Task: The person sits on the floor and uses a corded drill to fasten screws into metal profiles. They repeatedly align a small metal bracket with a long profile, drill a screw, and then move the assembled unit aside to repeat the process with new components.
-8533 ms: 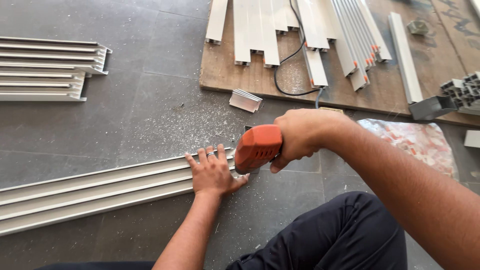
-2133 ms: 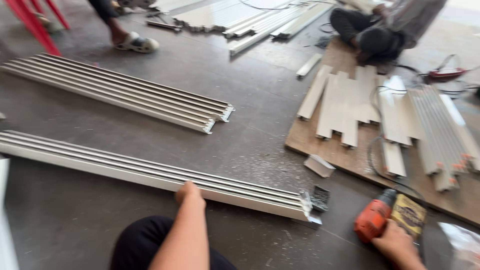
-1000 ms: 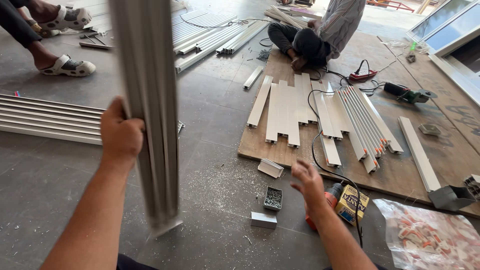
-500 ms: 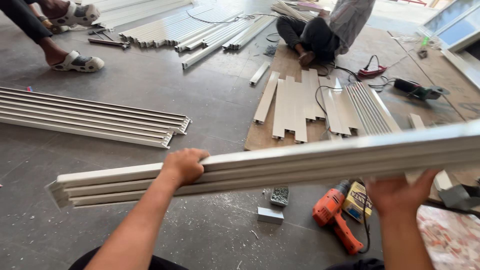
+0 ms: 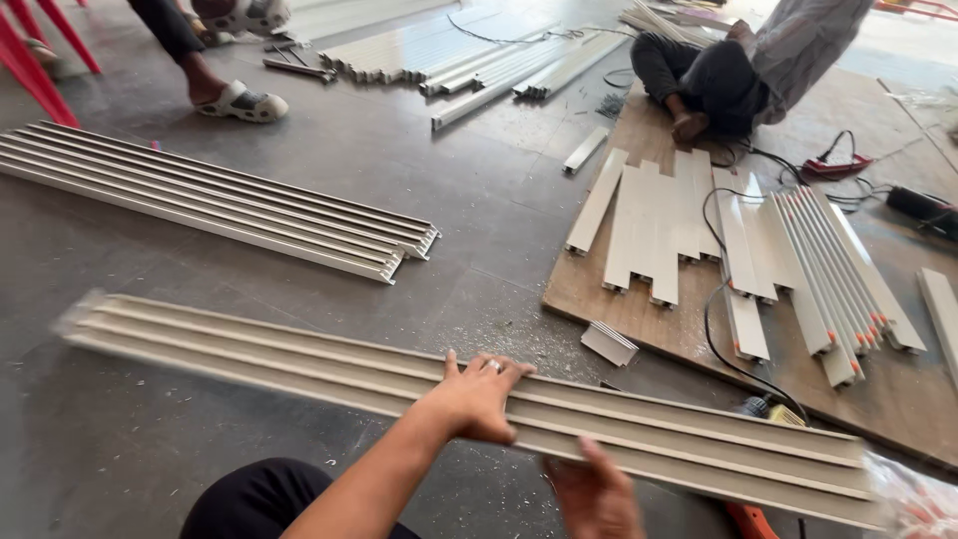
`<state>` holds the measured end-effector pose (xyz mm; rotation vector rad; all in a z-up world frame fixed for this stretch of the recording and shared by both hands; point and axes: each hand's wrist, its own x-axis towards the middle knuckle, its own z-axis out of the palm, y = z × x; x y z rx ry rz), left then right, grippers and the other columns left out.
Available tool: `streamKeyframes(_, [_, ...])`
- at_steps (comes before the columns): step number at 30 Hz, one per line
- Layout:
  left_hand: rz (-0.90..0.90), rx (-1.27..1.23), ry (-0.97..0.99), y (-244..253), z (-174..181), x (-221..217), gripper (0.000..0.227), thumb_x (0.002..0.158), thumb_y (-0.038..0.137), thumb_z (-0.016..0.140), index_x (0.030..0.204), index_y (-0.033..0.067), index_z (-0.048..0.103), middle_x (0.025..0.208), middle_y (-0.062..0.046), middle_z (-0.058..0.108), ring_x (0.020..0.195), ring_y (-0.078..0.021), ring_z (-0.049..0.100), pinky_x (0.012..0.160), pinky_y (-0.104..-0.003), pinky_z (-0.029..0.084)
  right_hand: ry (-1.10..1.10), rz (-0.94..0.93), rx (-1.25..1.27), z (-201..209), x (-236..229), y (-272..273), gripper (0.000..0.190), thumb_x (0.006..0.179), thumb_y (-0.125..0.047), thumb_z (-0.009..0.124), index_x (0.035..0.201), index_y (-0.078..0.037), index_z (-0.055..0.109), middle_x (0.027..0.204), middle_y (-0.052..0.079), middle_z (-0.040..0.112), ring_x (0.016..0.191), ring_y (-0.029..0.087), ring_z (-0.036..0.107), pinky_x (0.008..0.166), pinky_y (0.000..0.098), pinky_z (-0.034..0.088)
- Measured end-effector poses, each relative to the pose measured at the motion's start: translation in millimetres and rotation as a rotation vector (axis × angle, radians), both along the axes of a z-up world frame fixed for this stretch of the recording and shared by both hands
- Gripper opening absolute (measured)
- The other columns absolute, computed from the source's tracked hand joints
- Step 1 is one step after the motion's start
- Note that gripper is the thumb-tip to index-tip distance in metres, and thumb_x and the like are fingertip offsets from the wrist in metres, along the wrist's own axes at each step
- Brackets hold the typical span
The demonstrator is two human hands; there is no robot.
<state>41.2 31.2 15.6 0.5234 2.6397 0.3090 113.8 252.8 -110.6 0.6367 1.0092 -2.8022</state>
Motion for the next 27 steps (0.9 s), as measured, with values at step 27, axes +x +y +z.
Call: streamKeyframes(27, [0.26, -0.7, 0.035, -120, -88, -16, 0.117, 0.084, 0.05, 0.082, 0.165, 0.0362, -0.001, 0.174, 0.001, 0.005, 0.159, -0.0341, 0.013, 0.11, -0.08, 0.021, -0.695, 0.117, 0.579, -38, 15, 17, 0.061, 0.098, -0.044, 0.063, 0.146, -0.011, 0.048, 0.136, 0.014, 0.057, 0.113, 0.035, 0.06, 0.088, 0.0554, 0.055])
